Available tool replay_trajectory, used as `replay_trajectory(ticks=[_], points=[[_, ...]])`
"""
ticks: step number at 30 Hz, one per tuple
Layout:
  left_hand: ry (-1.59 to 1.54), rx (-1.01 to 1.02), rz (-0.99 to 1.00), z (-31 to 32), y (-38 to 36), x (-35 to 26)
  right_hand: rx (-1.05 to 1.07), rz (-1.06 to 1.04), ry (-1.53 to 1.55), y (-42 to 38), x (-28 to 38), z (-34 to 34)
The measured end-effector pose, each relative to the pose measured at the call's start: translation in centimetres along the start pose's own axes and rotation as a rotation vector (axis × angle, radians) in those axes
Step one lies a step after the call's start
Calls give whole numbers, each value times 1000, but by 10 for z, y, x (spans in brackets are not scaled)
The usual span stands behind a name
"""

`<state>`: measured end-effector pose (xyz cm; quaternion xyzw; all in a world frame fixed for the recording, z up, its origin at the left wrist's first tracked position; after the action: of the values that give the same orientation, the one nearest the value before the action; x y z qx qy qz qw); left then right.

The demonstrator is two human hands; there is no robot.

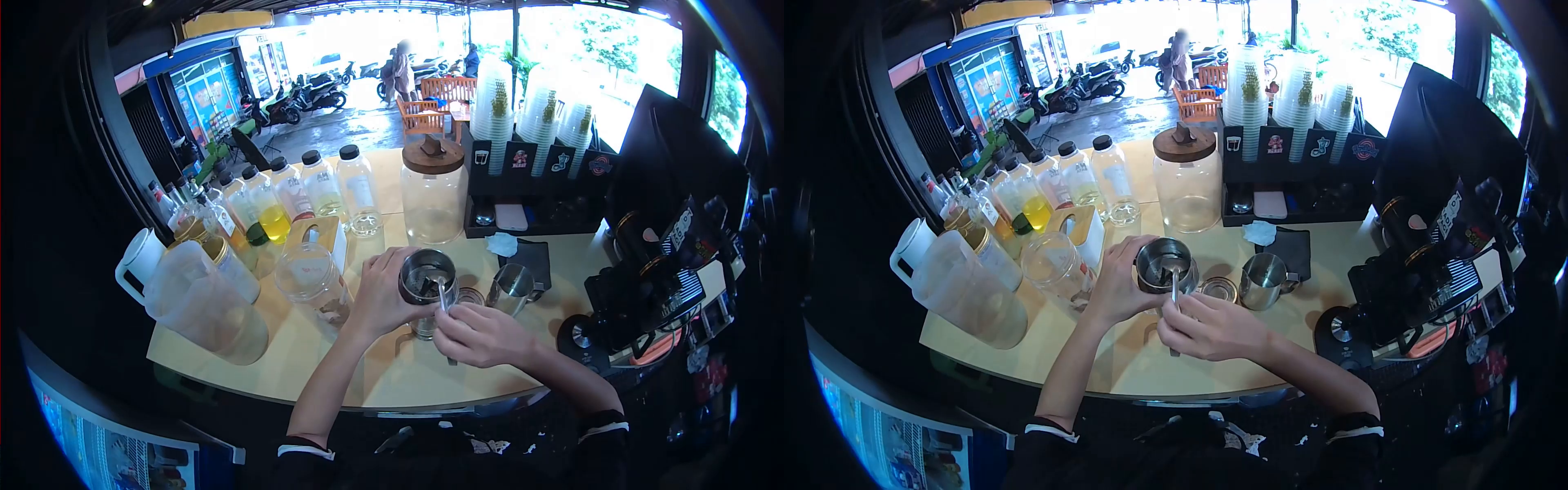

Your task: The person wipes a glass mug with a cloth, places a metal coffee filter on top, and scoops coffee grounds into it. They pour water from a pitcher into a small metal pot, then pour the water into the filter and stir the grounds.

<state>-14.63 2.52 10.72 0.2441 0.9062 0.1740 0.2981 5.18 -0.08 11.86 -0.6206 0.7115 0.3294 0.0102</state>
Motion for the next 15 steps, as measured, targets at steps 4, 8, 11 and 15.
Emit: replay_trajectory(ticks=[4,8,11,15], points=[[3,-4,-10,0,-1,0,-78,47,82,0,-2,-1],[3,13,-29,0,1,0,-103,120,224,0,-5,-6],[13,24,-30,-2,2,1,-176,206,290,1,-9,-4],[15,27,-3,-2,3,1,-207,267,435,4,-13,-2]])
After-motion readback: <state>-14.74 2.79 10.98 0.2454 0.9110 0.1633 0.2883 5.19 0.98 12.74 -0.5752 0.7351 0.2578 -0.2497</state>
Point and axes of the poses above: each hand's wrist, its own y-axis towards the middle knuckle, its own z-axis out of the palm, x = y × z, the point moved 1 cm from there along y, towards the middle knuckle, and after that the axes turned 9 degrees about x, right-handed, at the moved point
